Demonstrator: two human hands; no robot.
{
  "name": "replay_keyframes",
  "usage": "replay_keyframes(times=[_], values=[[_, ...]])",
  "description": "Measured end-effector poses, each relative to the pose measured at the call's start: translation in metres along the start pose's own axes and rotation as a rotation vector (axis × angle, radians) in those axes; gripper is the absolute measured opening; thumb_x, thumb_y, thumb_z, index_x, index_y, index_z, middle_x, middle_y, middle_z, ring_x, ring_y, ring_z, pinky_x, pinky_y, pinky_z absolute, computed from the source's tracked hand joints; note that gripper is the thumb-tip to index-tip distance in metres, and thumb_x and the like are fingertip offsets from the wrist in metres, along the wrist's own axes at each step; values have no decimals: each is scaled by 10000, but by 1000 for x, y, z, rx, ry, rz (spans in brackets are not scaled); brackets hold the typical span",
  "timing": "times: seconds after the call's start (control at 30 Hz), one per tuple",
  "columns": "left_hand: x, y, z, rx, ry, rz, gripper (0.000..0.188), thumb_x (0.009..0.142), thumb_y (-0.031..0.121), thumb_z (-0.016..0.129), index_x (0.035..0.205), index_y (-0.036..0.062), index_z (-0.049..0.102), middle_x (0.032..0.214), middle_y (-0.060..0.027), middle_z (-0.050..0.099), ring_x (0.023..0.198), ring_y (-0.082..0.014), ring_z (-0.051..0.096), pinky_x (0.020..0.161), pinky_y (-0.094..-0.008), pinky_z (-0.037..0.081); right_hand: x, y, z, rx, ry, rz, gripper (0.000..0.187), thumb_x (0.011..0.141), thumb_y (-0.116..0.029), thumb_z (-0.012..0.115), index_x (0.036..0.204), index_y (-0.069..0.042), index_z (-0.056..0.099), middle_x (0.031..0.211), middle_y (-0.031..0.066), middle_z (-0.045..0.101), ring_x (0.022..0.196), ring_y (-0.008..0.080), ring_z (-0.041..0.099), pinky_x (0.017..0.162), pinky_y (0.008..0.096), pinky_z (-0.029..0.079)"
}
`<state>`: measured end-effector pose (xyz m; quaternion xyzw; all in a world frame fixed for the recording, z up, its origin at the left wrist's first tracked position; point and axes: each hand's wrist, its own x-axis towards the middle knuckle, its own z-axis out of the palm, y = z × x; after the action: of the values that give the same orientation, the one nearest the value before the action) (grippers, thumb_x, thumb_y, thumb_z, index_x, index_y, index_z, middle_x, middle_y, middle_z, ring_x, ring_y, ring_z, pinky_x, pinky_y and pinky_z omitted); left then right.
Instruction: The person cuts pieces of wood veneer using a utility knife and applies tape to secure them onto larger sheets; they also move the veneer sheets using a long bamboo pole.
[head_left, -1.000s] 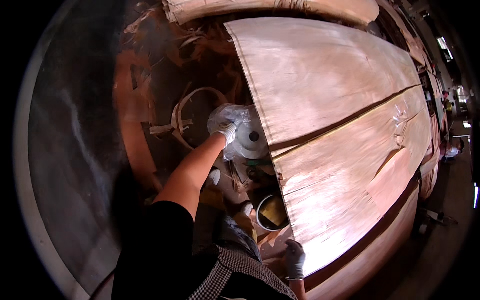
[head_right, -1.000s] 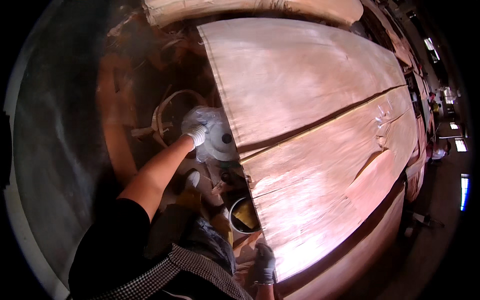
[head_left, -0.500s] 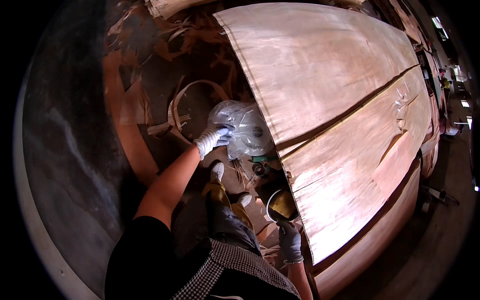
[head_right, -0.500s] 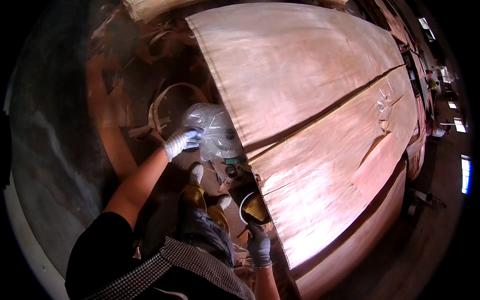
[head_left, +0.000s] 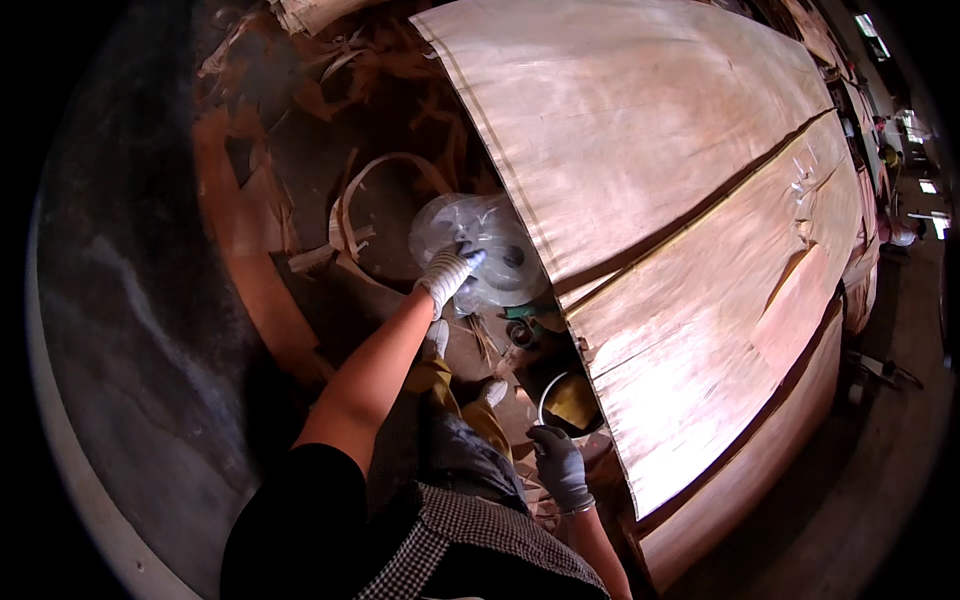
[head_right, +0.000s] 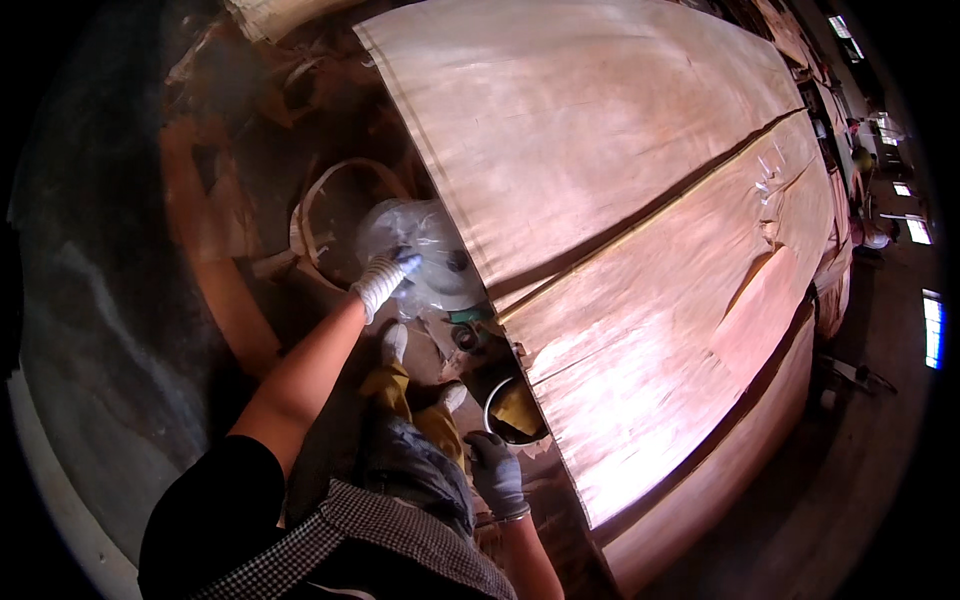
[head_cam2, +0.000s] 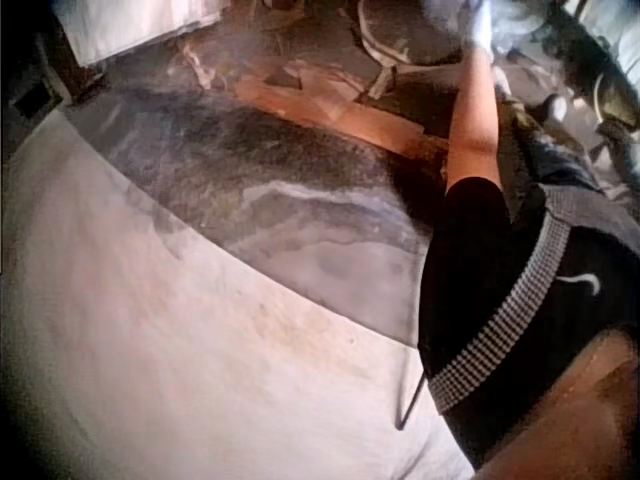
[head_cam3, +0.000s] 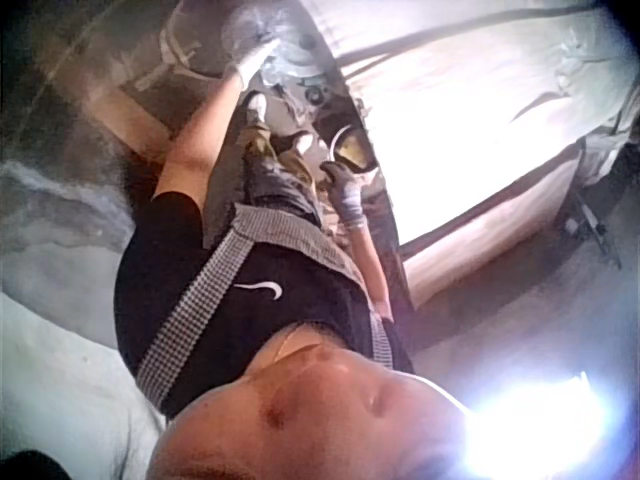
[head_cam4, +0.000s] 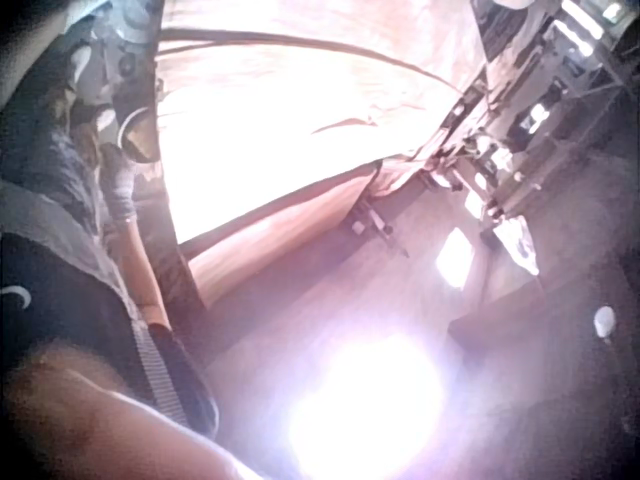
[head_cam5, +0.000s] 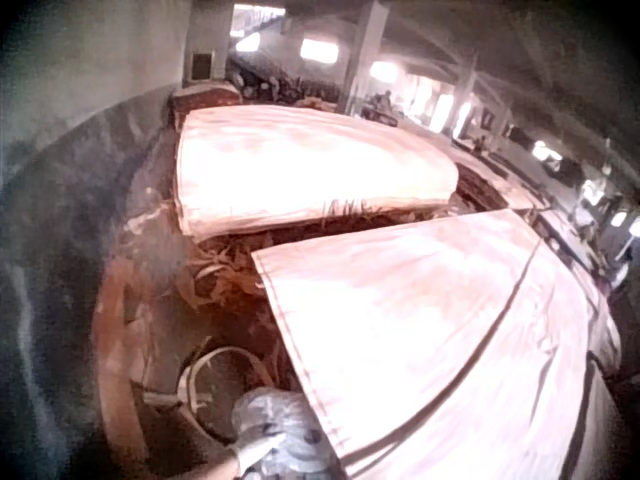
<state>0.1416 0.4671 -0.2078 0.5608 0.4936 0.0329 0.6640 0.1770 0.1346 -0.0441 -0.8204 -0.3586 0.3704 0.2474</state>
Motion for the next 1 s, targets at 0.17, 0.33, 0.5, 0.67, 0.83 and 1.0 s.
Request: replay_keyframes(times=[0.17, 0.33, 0.5, 0.67, 0.83, 1.0], values=[[-16, -9, 12, -81, -444, 75, 202, 859, 175, 653, 1038, 82, 662, 914, -13, 675, 734, -99, 617, 604, -256, 516, 41, -11, 14, 126, 62, -50, 197, 851, -14, 534, 1020, -29, 634, 925, 120, 645, 759, 211, 646, 675, 295, 508], [-53, -13, 17, 435, -322, 605, 504, 809, 121, 577, 1301, 76, 475, 1306, -204, 487, 1211, -355, 460, 1032, -377, 363, 131, -56, 22, 256, 194, -136, 223, 905, -57, 515, 1112, -40, 597, 854, 65, 658, 635, 94, 617, 543, 230, 479], [-41, -30, 0, 775, -256, 272, 441, 825, 121, 532, 1262, 67, 517, 1340, -196, 449, 1135, -317, 529, 967, -392, 425, 222, -61, 53, 123, -74, -126, 274, 901, -168, 529, 1134, -38, 592, 906, 137, 662, 672, 180, 649, 616, 309, 509], [-28, 15, -24, 926, -121, 288, 438, 849, 126, 486, 1283, 74, 486, 1233, -197, 542, 1008, -335, 602, 908, -425, 462, 283, -31, 78, -106, 6, -117, 292, 882, -240, 495, 1107, -80, 591, 1017, 195, 632, 949, 391, 591, 829, 455, 472], [9, 0, -26, 649, -16, 410, 479, 853, 56, 446, 1329, 103, 419, 1250, -176, 527, 1030, -375, 567, 898, -433, 454, 321, -12, 84, -359, 187, 71, 281, 889, -198, 447, 1118, -70, 550, 1049, 208, 611, 884, 404, 604, 747, 490, 490], [34, 5, -13, 623, -62, 402, 494, 853, 28, 423, 1340, 109, 412, 1243, -185, 530, 1053, -375, 552, 893, -432, 448, 334, -10, 91, -397, 313, 103, 289, 875, -193, 473, 1123, -75, 563, 1086, 194, 605, 943, 384, 592, 786, 475, 479]])
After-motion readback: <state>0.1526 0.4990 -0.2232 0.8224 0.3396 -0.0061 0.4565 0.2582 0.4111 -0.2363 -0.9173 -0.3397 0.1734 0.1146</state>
